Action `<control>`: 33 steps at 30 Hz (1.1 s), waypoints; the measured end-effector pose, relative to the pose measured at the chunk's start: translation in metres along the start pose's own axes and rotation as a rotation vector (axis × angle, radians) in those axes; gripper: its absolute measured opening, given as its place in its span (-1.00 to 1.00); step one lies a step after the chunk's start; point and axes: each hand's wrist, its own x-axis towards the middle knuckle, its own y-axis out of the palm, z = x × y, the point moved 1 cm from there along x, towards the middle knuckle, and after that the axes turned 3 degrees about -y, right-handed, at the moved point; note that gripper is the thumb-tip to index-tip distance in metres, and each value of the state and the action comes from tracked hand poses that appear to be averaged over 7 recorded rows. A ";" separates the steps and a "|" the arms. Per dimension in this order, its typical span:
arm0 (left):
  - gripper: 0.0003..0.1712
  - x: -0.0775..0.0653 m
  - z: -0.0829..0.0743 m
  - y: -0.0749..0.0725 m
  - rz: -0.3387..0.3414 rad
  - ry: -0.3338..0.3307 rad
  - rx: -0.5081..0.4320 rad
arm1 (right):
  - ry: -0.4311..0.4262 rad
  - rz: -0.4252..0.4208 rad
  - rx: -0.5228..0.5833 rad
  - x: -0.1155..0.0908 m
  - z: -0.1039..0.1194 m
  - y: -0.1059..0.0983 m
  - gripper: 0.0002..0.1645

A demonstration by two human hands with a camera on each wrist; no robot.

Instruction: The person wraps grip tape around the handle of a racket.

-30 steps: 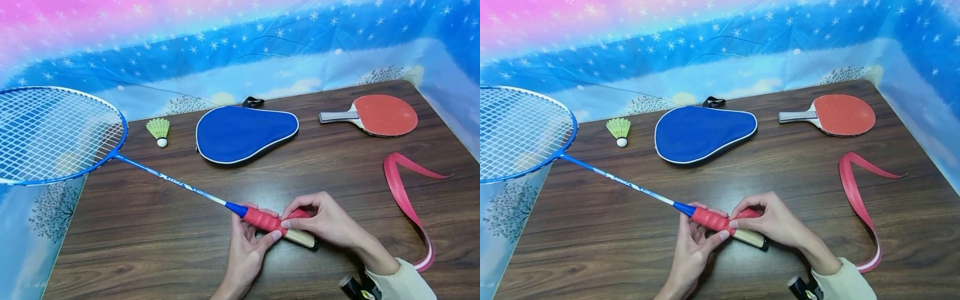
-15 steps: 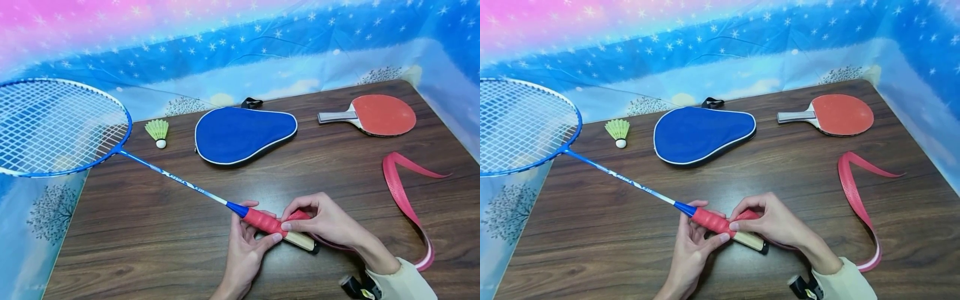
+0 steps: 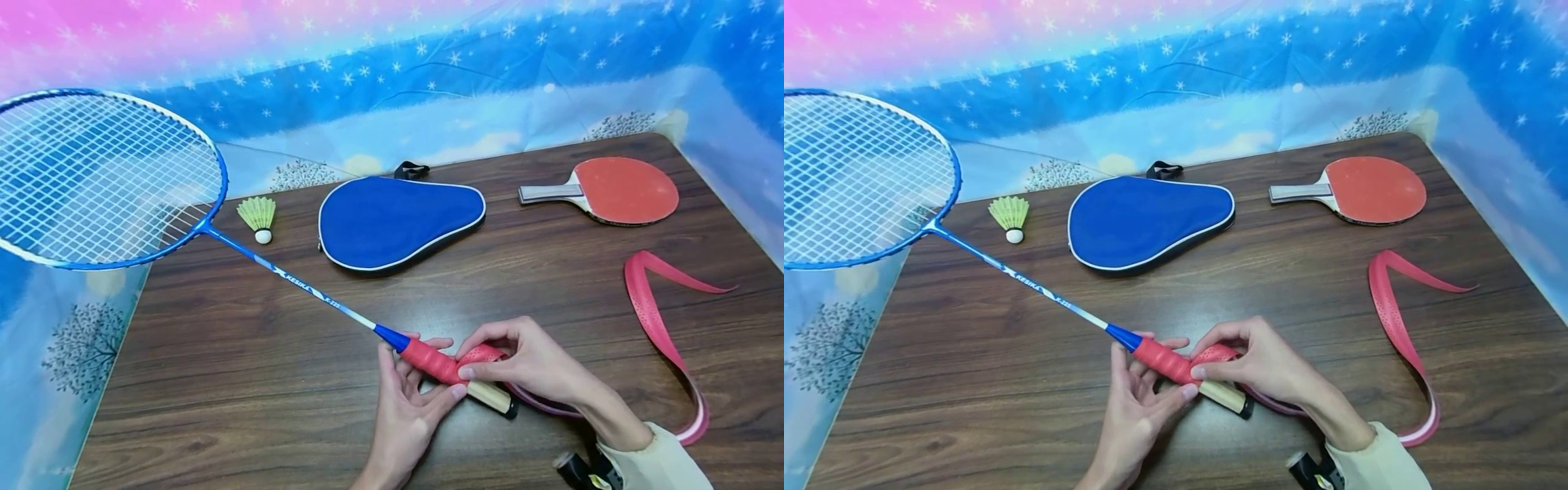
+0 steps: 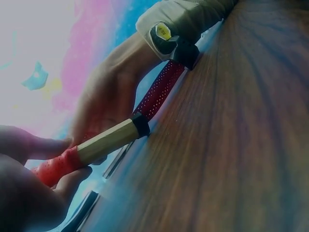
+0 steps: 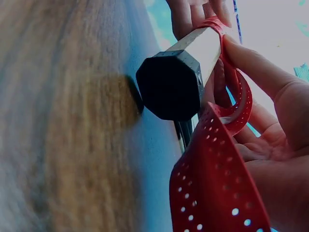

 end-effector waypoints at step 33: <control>-0.03 -0.001 0.002 -0.002 -0.061 -0.022 -0.010 | -0.025 0.040 -0.004 0.000 -0.001 0.000 -0.83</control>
